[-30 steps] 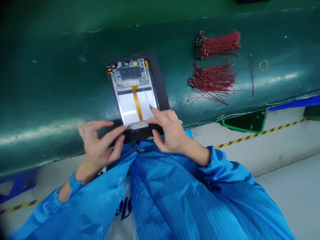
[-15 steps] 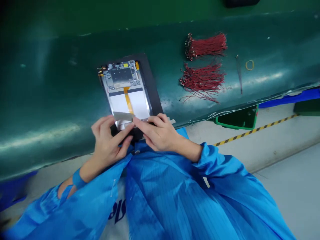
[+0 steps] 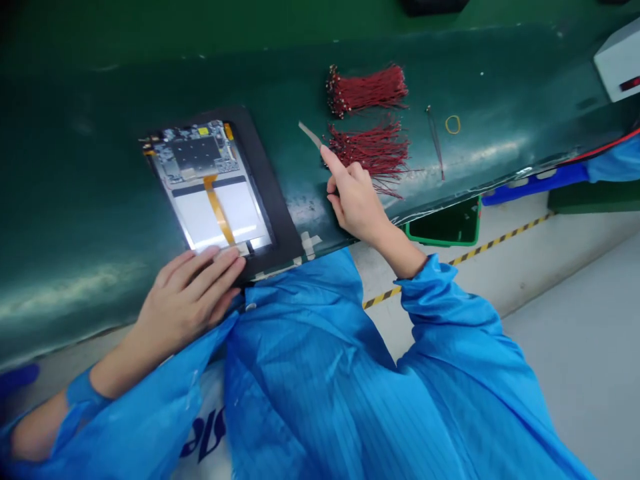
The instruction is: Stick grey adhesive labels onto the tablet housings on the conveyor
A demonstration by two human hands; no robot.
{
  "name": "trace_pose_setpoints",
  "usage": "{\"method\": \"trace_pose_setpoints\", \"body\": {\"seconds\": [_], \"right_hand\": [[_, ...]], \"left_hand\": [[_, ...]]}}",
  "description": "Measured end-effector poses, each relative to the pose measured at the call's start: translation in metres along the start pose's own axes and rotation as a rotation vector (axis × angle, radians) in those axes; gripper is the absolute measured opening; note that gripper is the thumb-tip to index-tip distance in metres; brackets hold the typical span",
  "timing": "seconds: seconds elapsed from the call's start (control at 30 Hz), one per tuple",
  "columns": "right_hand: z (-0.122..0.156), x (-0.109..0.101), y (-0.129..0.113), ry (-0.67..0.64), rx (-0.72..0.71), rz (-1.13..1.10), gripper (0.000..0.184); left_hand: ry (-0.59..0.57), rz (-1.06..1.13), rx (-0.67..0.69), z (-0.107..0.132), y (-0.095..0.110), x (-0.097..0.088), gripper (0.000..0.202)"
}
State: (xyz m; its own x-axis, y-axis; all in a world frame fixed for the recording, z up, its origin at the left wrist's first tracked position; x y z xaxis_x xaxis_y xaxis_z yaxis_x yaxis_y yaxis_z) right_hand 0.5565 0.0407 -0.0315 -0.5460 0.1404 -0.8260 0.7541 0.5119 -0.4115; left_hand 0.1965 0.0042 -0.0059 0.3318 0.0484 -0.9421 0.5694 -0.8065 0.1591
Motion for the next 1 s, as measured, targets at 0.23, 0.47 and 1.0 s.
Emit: {"method": "trace_pose_setpoints", "body": {"seconds": [0.23, 0.47, 1.0], "right_hand": [[-0.017, 0.010, 0.000, -0.102, -0.086, 0.010, 0.068], [-0.016, 0.004, 0.007, -0.085, -0.083, -0.139, 0.076], [-0.032, 0.003, -0.038, -0.118, -0.203, -0.119, 0.068]], "left_hand": [[0.102, 0.039, -0.076, -0.014, 0.004, -0.004, 0.033], [0.201, 0.344, -0.355, -0.035, -0.002, -0.017, 0.019], [0.061, 0.561, -0.538, -0.113, 0.026, -0.008, 0.014]]}}
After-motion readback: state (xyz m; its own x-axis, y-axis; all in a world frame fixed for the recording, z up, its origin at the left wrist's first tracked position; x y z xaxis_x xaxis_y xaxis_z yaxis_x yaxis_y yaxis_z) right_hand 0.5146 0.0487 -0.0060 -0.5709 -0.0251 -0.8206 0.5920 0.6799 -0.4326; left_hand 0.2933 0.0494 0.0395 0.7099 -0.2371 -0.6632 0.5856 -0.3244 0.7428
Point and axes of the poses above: each hand's wrist, its own z-axis away from the middle knuckle, its own x-axis out of the palm, y = z × x, the point moved 3 cm from there along -z, towards the middle knuckle, and after that the axes turned 11 degrees about -x, right-handed, at the moved point
